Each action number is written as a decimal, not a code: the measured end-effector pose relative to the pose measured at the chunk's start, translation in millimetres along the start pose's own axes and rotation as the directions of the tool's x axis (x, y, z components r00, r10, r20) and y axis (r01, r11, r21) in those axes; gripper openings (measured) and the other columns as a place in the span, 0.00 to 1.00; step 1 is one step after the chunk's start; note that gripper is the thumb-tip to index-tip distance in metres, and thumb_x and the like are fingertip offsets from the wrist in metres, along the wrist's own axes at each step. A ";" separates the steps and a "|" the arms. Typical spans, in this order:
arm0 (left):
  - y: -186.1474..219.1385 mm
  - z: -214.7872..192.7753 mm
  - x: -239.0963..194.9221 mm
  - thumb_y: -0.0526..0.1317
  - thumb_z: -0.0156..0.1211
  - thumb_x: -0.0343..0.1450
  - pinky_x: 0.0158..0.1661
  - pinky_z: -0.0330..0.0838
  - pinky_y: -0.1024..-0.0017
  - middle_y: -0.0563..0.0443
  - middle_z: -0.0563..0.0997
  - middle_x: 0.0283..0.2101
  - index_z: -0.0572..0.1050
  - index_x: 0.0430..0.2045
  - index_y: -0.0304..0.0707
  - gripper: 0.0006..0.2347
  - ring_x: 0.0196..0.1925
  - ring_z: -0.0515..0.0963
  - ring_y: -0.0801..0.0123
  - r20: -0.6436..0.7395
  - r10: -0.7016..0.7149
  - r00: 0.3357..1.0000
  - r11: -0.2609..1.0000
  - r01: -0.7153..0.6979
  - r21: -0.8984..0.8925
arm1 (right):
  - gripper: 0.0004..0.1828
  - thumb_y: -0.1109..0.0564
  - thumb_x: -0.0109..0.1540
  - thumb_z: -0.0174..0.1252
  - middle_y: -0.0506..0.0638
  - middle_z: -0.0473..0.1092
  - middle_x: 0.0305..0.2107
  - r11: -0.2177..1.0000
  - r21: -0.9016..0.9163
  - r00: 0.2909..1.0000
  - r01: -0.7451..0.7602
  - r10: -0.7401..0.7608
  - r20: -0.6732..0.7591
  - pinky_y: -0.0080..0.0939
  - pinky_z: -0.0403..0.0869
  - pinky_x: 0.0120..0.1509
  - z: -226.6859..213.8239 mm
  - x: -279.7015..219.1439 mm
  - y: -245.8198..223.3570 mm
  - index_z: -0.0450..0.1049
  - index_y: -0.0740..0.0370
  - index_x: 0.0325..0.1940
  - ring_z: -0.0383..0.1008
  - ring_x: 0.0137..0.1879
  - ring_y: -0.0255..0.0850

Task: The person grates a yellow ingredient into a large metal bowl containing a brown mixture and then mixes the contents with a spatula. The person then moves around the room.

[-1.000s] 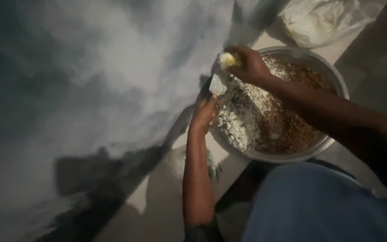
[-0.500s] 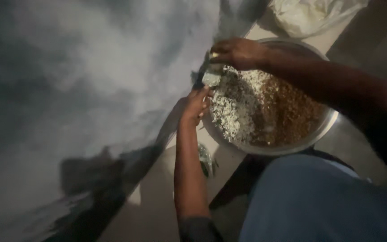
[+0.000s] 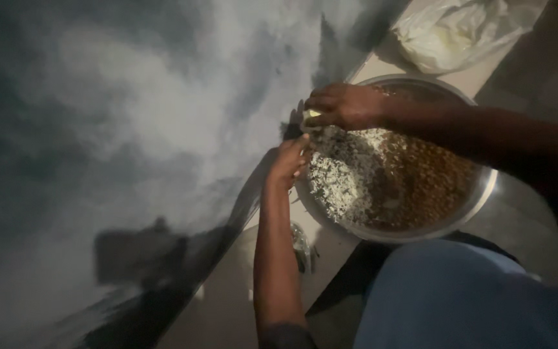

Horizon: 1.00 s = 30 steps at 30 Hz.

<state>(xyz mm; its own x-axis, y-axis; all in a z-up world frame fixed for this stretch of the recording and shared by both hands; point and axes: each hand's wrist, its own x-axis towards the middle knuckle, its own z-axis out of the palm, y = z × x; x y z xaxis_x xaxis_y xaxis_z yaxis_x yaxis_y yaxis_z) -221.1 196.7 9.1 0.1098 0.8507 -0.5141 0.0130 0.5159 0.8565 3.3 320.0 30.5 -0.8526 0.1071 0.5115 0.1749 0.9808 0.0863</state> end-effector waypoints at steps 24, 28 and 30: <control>-2.9 1.3 27.0 0.53 0.57 0.75 0.12 0.45 0.77 0.63 0.63 0.15 0.76 0.33 0.35 0.17 0.12 0.55 0.82 -0.071 0.014 0.997 0.997 -0.009 0.075 | 0.21 0.50 0.61 0.57 0.60 0.72 0.57 0.994 0.086 0.994 -0.064 0.071 -0.084 0.46 0.81 0.54 -39.2 2.0 10.8 0.76 0.56 0.58 0.79 0.56 0.54; 1.9 2.4 32.2 0.54 0.55 0.75 0.11 0.45 0.77 0.63 0.61 0.14 0.77 0.32 0.37 0.17 0.10 0.52 0.82 -0.022 -0.025 0.999 0.997 0.026 0.071 | 0.17 0.52 0.70 0.50 0.59 0.71 0.60 0.690 0.432 0.800 -0.580 0.385 0.459 0.43 0.81 0.50 -55.7 14.4 4.5 0.75 0.55 0.61 0.80 0.48 0.49; 1.6 4.8 36.0 0.52 0.57 0.75 0.11 0.46 0.76 0.63 0.63 0.15 0.75 0.32 0.38 0.15 0.10 0.53 0.81 -0.020 -0.028 0.999 0.999 0.029 0.030 | 0.15 0.53 0.75 0.48 0.58 0.77 0.53 0.549 0.611 0.819 -0.571 0.325 0.473 0.43 0.76 0.59 -53.0 14.7 5.6 0.77 0.57 0.61 0.79 0.54 0.48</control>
<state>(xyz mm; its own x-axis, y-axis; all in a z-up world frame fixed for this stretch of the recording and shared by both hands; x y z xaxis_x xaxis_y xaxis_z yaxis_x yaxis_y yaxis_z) -212.4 227.6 -7.8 0.0900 0.8376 -0.5389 0.0464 0.5370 0.8423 17.9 318.4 83.7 -0.8744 0.4834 0.0425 0.2817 0.5769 -0.7667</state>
